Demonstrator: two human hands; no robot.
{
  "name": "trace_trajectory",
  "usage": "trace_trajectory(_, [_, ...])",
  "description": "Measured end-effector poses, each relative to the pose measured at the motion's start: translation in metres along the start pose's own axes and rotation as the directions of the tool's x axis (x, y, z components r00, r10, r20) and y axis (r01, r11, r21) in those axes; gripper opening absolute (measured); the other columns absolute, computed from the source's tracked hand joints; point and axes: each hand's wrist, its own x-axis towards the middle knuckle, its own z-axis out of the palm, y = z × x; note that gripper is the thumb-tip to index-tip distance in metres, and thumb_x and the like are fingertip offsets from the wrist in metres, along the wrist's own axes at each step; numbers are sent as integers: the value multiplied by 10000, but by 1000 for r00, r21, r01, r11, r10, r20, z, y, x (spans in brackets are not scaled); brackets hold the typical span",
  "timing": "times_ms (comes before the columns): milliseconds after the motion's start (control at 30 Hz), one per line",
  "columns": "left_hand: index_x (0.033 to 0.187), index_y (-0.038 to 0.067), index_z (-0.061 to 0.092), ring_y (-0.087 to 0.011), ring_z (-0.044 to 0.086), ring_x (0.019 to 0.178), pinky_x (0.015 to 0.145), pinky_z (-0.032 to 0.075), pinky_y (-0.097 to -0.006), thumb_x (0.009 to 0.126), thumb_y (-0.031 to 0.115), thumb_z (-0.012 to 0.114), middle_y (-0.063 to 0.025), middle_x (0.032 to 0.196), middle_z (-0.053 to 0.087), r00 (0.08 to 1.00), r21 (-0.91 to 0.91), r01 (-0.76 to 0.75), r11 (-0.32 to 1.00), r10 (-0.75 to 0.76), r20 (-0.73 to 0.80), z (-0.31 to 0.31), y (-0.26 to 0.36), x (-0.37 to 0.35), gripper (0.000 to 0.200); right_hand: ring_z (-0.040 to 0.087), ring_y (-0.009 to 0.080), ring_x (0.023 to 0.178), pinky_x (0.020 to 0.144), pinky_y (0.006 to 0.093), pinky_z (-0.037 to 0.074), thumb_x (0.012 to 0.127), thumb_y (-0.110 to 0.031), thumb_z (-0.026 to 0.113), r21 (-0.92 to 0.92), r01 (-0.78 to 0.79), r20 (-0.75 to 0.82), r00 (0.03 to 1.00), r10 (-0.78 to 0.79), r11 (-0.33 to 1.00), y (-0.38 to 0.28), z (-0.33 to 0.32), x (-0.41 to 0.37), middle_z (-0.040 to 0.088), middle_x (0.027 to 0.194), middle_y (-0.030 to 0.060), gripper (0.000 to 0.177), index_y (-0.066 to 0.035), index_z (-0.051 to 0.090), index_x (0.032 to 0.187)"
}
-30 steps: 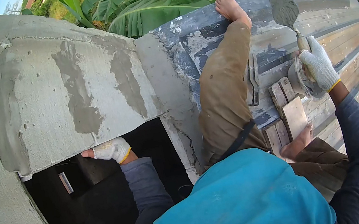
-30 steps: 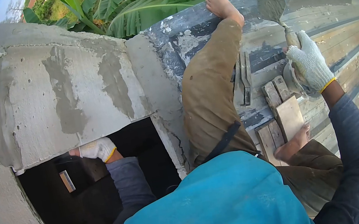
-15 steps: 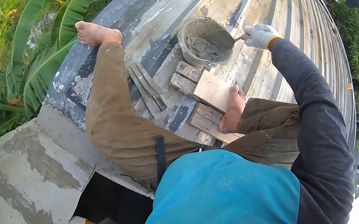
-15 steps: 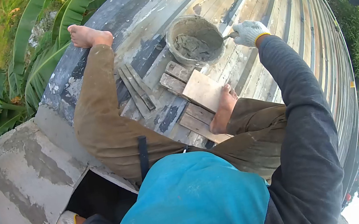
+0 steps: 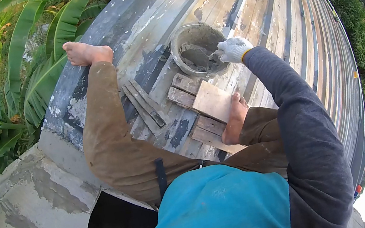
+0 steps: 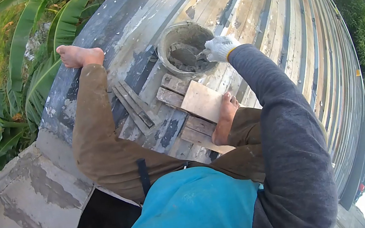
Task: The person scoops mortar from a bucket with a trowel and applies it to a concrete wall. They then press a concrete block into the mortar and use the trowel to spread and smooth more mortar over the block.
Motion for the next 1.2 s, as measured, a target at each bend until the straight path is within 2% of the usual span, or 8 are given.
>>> trace_trajectory(333, [1014,93,584,-266,658,928,803,515,-356,1021,163,314,-84,893,713,983,289,-81,954,124,-136,66,-38,64,279,689,373,940,842,464,542,819,-337,634,-26,166,-50,985,-167,986,-19,14,14,718,961,191,330,-58,727,968])
trace_trajectory(433, [1213,99,482,-299,561,1094,935,441,-398,964,398,365,-98,1146,577,886,-214,-74,974,-35,-463,-229,-147,123,407,670,425,916,836,502,525,842,-349,634,49,145,-54,988,-142,988,-11,30,31,696,898,248,341,-23,729,861])
trace_trajectory(500, [1346,102,414,-320,497,1204,1022,392,-425,926,555,399,-107,1315,486,784,-707,-185,683,-331,-525,-448,-209,44,618,651,454,883,784,520,502,848,-314,653,84,180,-67,982,-174,980,9,44,38,673,863,276,323,5,699,824])
trace_trajectory(567, [1480,106,347,-342,433,1314,1109,343,-453,889,711,433,-116,1484,395,708,-864,-206,460,-540,-456,-532,-229,-15,851,611,460,732,642,509,441,829,-277,677,171,185,-118,979,-166,968,28,61,41,622,744,286,306,15,656,744])
trace_trajectory(800, [1544,130,325,-349,400,1378,1139,331,-472,878,774,463,-112,1563,363,806,-888,-328,322,-395,-440,-554,-292,-21,937,517,153,459,413,365,382,826,-210,706,426,111,-183,983,-35,898,88,114,29,503,526,52,306,10,573,661])
trace_trajectory(1000, [1540,136,338,-341,424,1356,1133,338,-470,889,758,470,-101,1560,373,803,-899,-315,302,-420,-423,-554,-293,-24,911,487,124,444,384,316,365,857,-295,725,577,77,-259,961,93,813,97,103,4,481,539,22,347,-41,535,717])
trace_trajectory(1133, [1521,144,372,-333,443,1333,1124,351,-456,889,750,486,-92,1543,396,817,-887,-334,318,-372,-441,-551,-286,-26,883,464,84,435,391,264,359,897,-296,682,656,221,-313,950,-6,722,-3,22,-19,485,582,-12,269,-64,557,848])
trace_trajectory(1200, [1510,143,387,-329,443,1332,1122,357,-453,900,743,475,-87,1535,405,815,-902,-325,283,-401,-419,-549,-286,-27,860,499,165,735,674,363,438,850,-326,672,613,354,-381,915,-128,706,-48,-3,-7,582,744,93,357,14,596,928])
